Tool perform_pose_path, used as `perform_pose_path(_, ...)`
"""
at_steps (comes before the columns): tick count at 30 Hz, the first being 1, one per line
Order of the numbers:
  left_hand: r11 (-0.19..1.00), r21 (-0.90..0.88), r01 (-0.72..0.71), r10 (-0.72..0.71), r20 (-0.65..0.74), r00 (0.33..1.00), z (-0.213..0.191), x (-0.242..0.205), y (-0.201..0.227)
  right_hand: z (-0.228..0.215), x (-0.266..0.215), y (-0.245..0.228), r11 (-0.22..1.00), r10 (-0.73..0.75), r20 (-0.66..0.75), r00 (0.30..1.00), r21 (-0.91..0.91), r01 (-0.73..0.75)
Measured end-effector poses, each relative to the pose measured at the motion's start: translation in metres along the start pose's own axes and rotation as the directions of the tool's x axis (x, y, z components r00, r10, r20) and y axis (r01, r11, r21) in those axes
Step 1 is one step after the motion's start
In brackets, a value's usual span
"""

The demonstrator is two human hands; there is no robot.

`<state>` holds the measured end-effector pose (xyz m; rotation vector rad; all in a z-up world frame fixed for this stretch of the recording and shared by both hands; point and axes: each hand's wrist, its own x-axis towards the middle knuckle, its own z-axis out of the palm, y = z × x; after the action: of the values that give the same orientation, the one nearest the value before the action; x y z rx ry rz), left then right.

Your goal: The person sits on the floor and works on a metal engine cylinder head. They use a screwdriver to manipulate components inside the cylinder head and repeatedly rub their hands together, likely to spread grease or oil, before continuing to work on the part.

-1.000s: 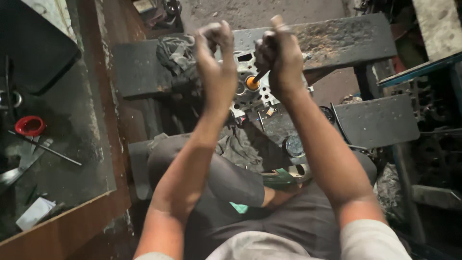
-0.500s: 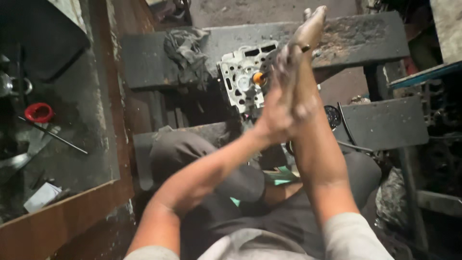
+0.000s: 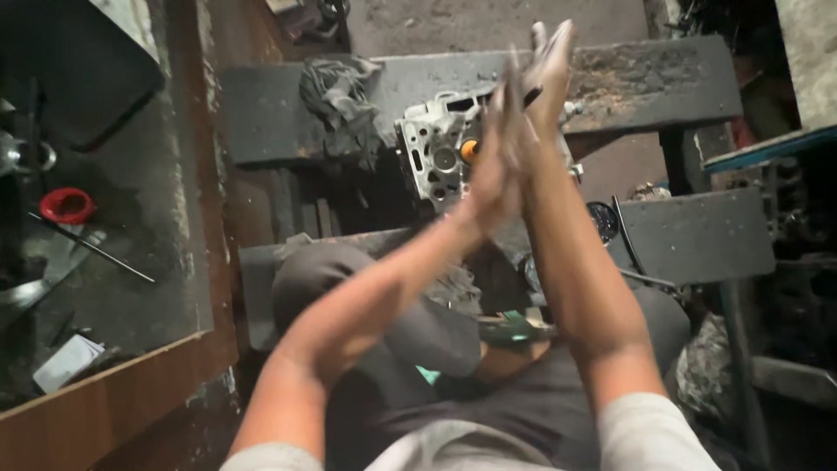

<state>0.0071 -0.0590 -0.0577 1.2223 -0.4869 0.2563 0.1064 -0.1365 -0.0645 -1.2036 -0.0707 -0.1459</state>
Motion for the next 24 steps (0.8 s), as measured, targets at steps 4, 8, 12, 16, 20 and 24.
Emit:
perform_pose_path(4, 0.927, -0.344, 0.151, -0.204, -0.123, 0.971, -0.044, 0.081, -0.014, 0.015, -0.149, 0.022, 0.987, 0.156, 0.098, 0.983, 0.033, -0.16)
perform_pose_path(8, 0.934, 0.357, -0.021, 0.017, 0.014, 1.0, 0.006, -0.013, 0.014, -0.012, -0.034, 0.014, 0.987, -0.042, 0.022, 0.999, -0.152, 0.045)
perform_pose_path(12, 0.997, 0.067, -0.048, 0.049, -0.01, 0.999, 0.01, -0.005, 0.021, 0.014, 0.028, -0.015, 0.998, -0.022, -0.181, 0.983, -0.07, 0.009)
perform_pose_path(16, 0.974, -0.206, 0.089, -0.105, -0.067, 0.992, -0.045, 0.078, -0.01, 0.024, -0.135, -0.002, 0.963, 0.065, 0.192, 0.979, -0.269, -0.011)
perform_pose_path(20, 0.985, 0.149, -0.086, 0.088, -0.008, 0.996, -0.009, 0.009, 0.005, 0.015, -0.07, -0.016, 0.989, 0.109, 0.058, 0.992, -0.105, -0.102)
perform_pose_path(24, 0.869, 0.45, -0.207, 0.237, -0.011, 0.971, 0.009, -0.02, 0.026, 0.02, 0.027, -0.016, 0.991, -0.04, -0.119, 0.992, -0.131, 0.025)
